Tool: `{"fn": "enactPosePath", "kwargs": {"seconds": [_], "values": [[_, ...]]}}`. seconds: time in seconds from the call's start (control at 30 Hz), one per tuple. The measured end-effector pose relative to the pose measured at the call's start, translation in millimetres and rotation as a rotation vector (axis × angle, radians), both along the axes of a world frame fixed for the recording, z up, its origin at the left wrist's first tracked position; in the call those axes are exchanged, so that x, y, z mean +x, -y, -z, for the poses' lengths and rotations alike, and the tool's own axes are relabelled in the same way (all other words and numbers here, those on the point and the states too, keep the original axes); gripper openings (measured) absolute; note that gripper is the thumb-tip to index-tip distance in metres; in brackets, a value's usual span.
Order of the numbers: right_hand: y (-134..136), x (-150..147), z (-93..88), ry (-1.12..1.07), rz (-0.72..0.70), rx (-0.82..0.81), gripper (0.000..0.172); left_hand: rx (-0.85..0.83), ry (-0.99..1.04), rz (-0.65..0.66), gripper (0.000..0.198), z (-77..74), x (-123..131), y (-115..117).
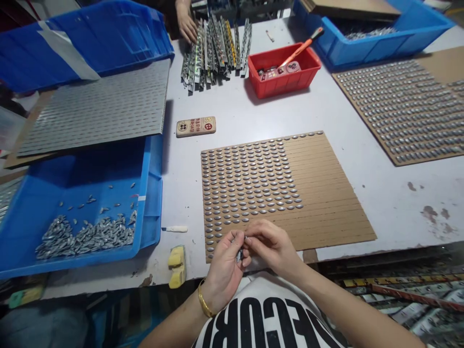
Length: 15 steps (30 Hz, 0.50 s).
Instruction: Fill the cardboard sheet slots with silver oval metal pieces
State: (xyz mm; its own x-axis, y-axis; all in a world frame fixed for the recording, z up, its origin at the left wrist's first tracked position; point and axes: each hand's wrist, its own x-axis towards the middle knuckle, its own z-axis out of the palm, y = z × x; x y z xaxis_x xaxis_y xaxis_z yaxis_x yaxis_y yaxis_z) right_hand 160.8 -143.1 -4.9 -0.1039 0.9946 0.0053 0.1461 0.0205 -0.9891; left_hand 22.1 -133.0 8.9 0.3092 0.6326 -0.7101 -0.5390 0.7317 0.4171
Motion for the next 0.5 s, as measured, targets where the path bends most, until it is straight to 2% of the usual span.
{"fn": "enactPosePath", "kwargs": {"seconds": [0.13, 0.23, 0.33, 0.4, 0.5], "values": [[8.8, 9.8, 2.5, 0.070, 0.080, 0.005, 0.015, -0.023, -0.019, 0.004, 0.023, -10.2, 0.7, -4.8], [6.3, 23.9, 5.2, 0.182, 0.188, 0.010, 0.012, -0.013, -0.031, -0.094, 0.023, -21.5, -8.5, -10.5], [-3.8, 33.9, 11.5, 0.359, 0.100, 0.166, 0.013, 0.011, -0.033, -0.111, 0.026, -25.0, -17.0, -12.8], [-10.4, 35.2, 18.2, 0.452, 0.020, 0.280, 0.018, -0.006, -0.037, -0.071, 0.027, -22.5, -18.8, -11.5], [-17.0, 32.0, 28.3, 0.590, -0.020, 0.383, 0.022, -0.020, -0.043, -0.040, 0.021, -17.0, -17.0, -7.8]]}}
